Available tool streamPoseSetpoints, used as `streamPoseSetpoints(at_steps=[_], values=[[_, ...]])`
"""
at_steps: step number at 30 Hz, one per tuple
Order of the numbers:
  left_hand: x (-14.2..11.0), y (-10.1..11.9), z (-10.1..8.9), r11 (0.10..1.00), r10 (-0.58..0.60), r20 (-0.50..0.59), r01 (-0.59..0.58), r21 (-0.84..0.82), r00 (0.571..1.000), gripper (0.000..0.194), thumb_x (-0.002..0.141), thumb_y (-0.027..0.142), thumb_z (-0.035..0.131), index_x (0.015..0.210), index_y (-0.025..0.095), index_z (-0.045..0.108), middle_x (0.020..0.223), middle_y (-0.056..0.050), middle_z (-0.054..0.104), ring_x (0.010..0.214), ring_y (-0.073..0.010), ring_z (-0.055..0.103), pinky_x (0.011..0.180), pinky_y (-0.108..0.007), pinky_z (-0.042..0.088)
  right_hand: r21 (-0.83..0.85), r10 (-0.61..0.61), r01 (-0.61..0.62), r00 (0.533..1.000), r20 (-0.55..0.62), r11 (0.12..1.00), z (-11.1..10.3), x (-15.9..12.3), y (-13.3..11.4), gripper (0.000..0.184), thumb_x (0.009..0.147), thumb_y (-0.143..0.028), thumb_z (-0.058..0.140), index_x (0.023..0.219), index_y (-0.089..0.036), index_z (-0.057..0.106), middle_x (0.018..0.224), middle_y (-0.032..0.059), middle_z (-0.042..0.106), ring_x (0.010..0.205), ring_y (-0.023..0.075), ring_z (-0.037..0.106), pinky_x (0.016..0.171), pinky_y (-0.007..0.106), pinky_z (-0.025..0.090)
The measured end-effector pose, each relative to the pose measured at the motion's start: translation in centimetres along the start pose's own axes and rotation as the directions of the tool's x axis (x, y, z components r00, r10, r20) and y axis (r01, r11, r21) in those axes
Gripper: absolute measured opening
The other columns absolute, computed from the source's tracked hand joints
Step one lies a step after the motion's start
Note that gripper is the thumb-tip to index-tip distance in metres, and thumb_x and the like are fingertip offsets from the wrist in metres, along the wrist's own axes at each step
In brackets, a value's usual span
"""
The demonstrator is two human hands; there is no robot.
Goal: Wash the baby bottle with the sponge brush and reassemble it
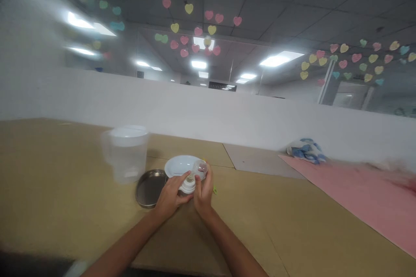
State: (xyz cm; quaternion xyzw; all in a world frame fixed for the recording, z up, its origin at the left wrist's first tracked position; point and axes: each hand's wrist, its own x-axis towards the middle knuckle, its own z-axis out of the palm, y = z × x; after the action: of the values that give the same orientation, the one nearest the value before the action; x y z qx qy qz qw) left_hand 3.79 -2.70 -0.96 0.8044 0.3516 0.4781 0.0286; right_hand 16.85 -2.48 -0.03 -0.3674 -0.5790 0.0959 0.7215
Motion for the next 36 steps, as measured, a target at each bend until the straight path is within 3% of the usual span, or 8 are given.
streamPoseSetpoints(at_steps=[4,6,8,11,15,19,23,36], values=[[-0.2,-0.2,-0.2,0.997,-0.069,-0.014,0.069,0.029,0.998,0.067,0.072,0.039,0.064,0.132,0.026,0.039,0.108,-0.005,0.063,0.097,-0.0218,0.057,0.087,-0.035,0.044,0.025,0.030,-0.025,0.974,-0.223,0.999,-0.8,1.9,-0.5,0.056,0.086,-0.042,0.044,0.134,-0.016,0.029,0.120,0.0139,0.051,0.109,0.0210,0.051,0.093,0.037,0.040],[-0.2,-0.3,-0.3,0.996,-0.078,-0.004,0.078,0.031,0.997,0.068,0.072,0.039,0.064,0.134,0.027,0.037,0.108,-0.005,0.063,0.097,-0.0216,0.057,0.087,-0.034,0.044,-0.028,0.023,-0.032,0.960,-0.277,0.999,-1.3,2.7,-0.3,0.060,0.081,-0.041,0.052,0.132,-0.015,0.033,0.123,0.0149,0.048,0.108,0.0215,0.051,0.092,0.036,0.041],[-0.2,-0.4,-0.3,0.997,-0.071,0.007,0.070,0.030,0.997,0.067,0.072,0.039,0.064,0.133,0.028,0.038,0.108,-0.005,0.063,0.097,-0.0216,0.057,0.088,-0.034,0.043,-0.096,0.003,-0.026,0.972,-0.235,0.995,-1.7,3.1,0.0,0.058,0.077,-0.039,0.057,0.127,-0.015,0.040,0.123,0.0149,0.048,0.101,0.0213,0.054,0.089,0.036,0.043],[-0.2,-0.4,-0.2,0.997,-0.075,-0.005,0.075,0.021,0.997,0.065,0.072,0.039,0.063,0.132,0.027,0.040,0.109,-0.005,0.063,0.099,-0.0217,0.056,0.089,-0.035,0.042,-0.190,-0.041,0.028,0.997,-0.064,0.981,-1.6,3.0,0.6,0.047,0.076,-0.033,0.057,0.119,-0.017,0.050,0.119,0.0125,0.051,0.096,0.0207,0.055,0.084,0.036,0.045],[-0.3,-0.4,-0.1,0.995,-0.097,-0.044,0.097,-0.004,0.994,0.063,0.072,0.038,0.064,0.129,0.025,0.044,0.112,-0.006,0.062,0.101,-0.0221,0.056,0.089,-0.036,0.043,-0.253,-0.036,0.065,0.993,0.115,0.965,-1.4,2.4,1.4,0.043,0.072,-0.021,0.055,0.115,-0.019,0.055,0.120,0.0106,0.052,0.088,0.0184,0.057,0.084,0.037,0.046],[-0.3,-0.5,0.0,0.992,-0.120,-0.071,0.118,-0.033,0.990,0.059,0.068,0.038,0.066,0.124,0.023,0.050,0.111,-0.006,0.063,0.101,-0.0230,0.057,0.089,-0.037,0.044,-0.219,0.011,0.024,0.988,0.157,0.975,-1.4,2.3,2.3,0.039,0.068,-0.013,0.047,0.103,-0.020,0.063,0.116,0.0093,0.056,0.080,0.0166,0.059,0.080,0.035,0.048],[-0.3,-0.6,0.1,0.991,-0.131,-0.081,0.127,-0.049,0.988,0.055,0.067,0.035,0.066,0.119,0.022,0.053,0.110,-0.007,0.063,0.101,-0.0234,0.058,0.089,-0.038,0.044,-0.215,-0.040,0.086,0.976,0.212,0.973,-1.6,2.3,2.6,0.028,0.075,-0.015,0.044,0.090,-0.020,0.067,0.103,0.0073,0.063,0.100,0.0209,0.056,0.088,0.039,0.045],[-0.3,-0.7,0.3,0.986,-0.156,-0.067,0.152,-0.062,0.985,0.048,0.067,0.034,0.066,0.110,0.020,0.051,0.110,-0.006,0.062,0.100,-0.0237,0.057,0.086,-0.038,0.044,-0.223,-0.062,0.155,0.924,0.376,0.962,-1.3,1.7,2.3,0.032,0.090,-0.035,0.036,0.106,-0.021,0.060,0.111,0.0072,0.059,0.108,0.0184,0.052,0.093,0.034,0.042]])
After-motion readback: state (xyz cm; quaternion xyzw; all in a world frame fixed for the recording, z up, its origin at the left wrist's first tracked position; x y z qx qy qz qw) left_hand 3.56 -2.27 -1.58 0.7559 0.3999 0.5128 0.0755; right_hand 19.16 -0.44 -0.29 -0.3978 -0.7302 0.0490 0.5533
